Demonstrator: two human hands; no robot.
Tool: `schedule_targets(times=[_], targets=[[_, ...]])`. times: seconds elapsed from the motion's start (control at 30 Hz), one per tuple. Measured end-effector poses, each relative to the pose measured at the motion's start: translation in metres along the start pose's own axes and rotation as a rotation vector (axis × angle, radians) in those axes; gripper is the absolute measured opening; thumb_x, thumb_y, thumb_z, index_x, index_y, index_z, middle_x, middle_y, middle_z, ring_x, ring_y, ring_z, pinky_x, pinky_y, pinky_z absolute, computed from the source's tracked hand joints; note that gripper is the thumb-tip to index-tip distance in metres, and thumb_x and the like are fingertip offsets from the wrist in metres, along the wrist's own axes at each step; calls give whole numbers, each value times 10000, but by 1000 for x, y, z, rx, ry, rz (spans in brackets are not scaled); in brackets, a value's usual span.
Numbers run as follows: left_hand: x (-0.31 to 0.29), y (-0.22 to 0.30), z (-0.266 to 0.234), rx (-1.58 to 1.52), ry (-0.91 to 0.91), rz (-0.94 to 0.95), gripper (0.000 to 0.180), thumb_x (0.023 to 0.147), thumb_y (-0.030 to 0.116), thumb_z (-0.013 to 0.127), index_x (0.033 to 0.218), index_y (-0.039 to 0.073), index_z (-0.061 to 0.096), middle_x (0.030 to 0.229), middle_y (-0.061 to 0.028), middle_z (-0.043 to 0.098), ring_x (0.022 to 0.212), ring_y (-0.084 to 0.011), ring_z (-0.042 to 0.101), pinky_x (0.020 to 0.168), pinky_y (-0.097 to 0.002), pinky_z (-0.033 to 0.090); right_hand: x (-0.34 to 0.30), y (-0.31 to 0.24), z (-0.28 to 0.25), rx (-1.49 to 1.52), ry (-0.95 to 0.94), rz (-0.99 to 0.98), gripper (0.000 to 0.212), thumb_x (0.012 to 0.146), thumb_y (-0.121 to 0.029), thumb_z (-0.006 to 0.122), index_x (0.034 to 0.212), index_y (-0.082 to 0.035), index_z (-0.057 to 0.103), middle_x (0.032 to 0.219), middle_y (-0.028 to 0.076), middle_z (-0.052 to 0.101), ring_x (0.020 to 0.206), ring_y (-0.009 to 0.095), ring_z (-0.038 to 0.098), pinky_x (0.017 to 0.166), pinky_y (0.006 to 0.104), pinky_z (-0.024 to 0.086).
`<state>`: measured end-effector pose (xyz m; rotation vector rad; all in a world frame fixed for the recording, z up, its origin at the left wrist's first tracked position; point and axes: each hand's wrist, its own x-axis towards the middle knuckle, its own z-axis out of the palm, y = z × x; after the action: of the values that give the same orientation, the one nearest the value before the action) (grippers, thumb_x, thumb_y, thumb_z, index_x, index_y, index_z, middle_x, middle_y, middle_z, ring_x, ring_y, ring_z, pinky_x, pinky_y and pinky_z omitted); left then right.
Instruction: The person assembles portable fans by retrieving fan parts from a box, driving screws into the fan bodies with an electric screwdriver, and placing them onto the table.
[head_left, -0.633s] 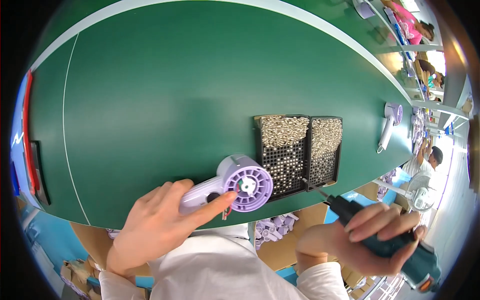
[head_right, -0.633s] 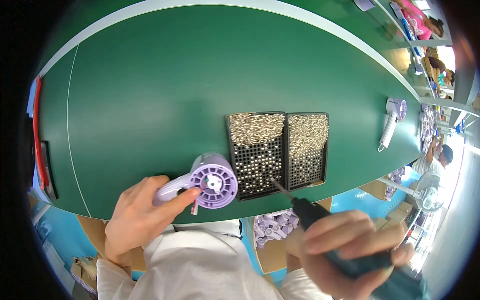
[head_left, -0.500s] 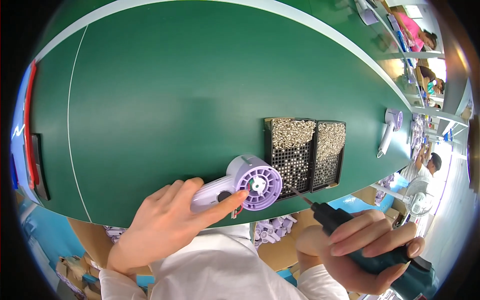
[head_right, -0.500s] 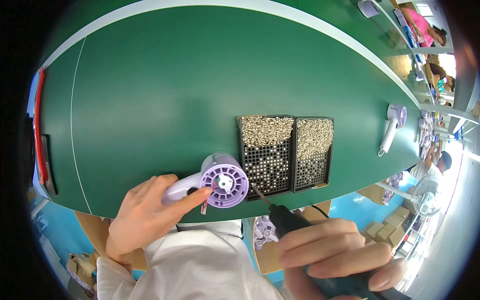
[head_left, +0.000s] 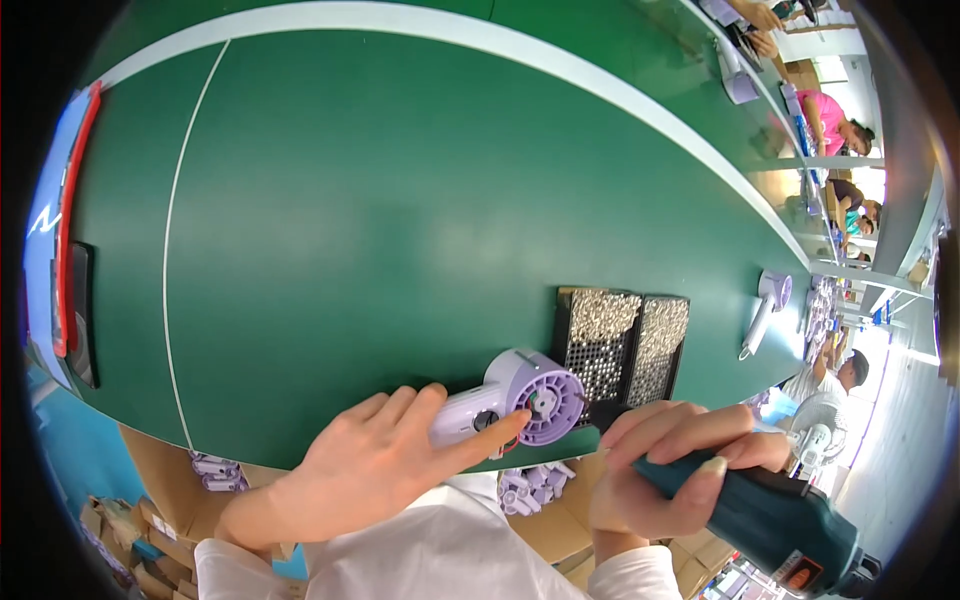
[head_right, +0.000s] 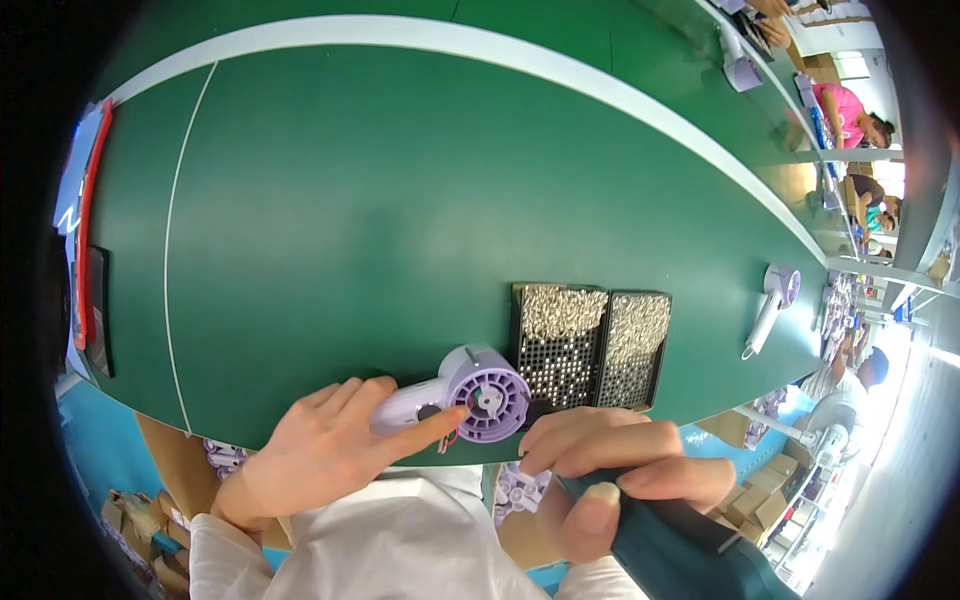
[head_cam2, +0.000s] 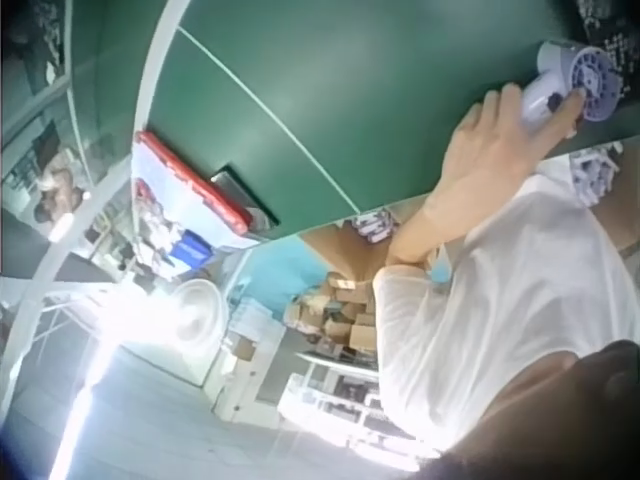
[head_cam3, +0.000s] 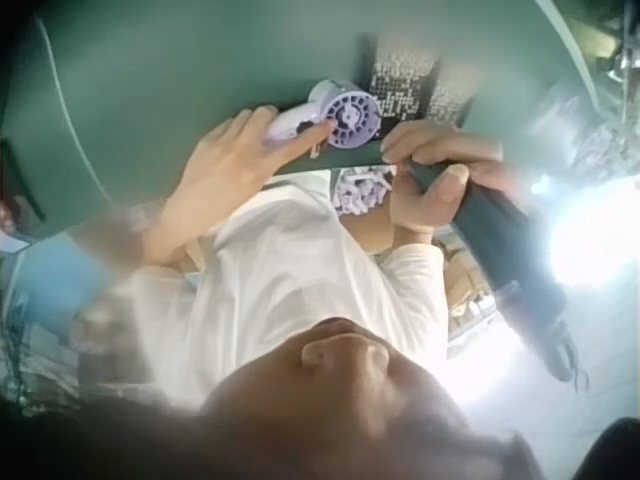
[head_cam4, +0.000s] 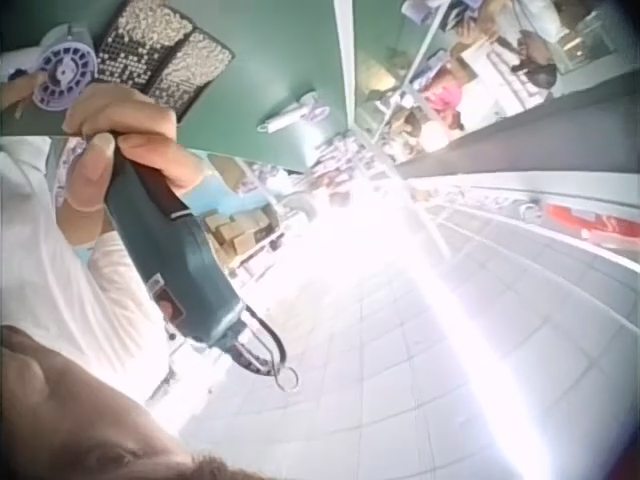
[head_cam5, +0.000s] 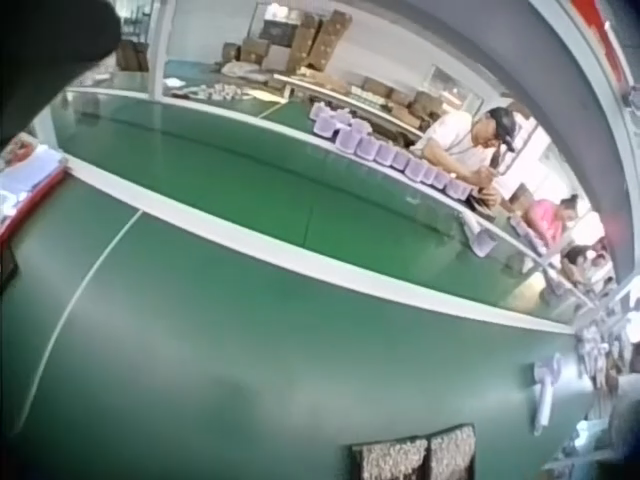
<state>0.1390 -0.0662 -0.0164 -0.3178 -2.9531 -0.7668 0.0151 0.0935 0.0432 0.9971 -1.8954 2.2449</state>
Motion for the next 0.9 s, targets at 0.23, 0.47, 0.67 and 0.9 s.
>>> schedule_targets(times=[0.23, 0.47, 0.67, 0.9], targets=[[-8, 1, -4, -15, 16, -3, 656, 788, 131, 578, 1420, 201, 414, 736, -46, 385, 616, -155, 462, 556, -231, 390, -2, 10, 10, -77, 68, -16, 251, 894, -191, 536, 922, -90, 308, 644, 74, 408, 353, 182, 450, 332, 332, 464], [-13, 4, 2, -185, 107, -44, 701, 737, 24, 585, 1403, 163, 418, 804, -108, 409, 679, -224, 491, 566, -299, 445, 1, 8, -5, 128, -211, -196, 194, 911, -105, 479, 1023, -15, 347, 687, 108, 440, 386, 204, 475, 326, 317, 454], [-18, -13, -4, 112, 231, -119, 718, 737, 143, 653, 1405, 265, 420, 779, -64, 424, 690, -202, 486, 522, -293, 447, 18, -10, -22, 333, 241, -343, 312, 932, -291, 390, 770, -36, 469, 561, 101, 407, 355, 241, 449, 310, 345, 406], [-3, -99, -53, 272, 485, -483, 576, 823, 174, 639, 1357, 165, 422, 894, -116, 512, 816, -292, 527, 715, -394, 452, 48, 13, -62, 89, 487, -409, 138, 888, -134, 471, 912, -6, 426, 703, 69, 393, 462, 175, 378, 468, 313, 344]])
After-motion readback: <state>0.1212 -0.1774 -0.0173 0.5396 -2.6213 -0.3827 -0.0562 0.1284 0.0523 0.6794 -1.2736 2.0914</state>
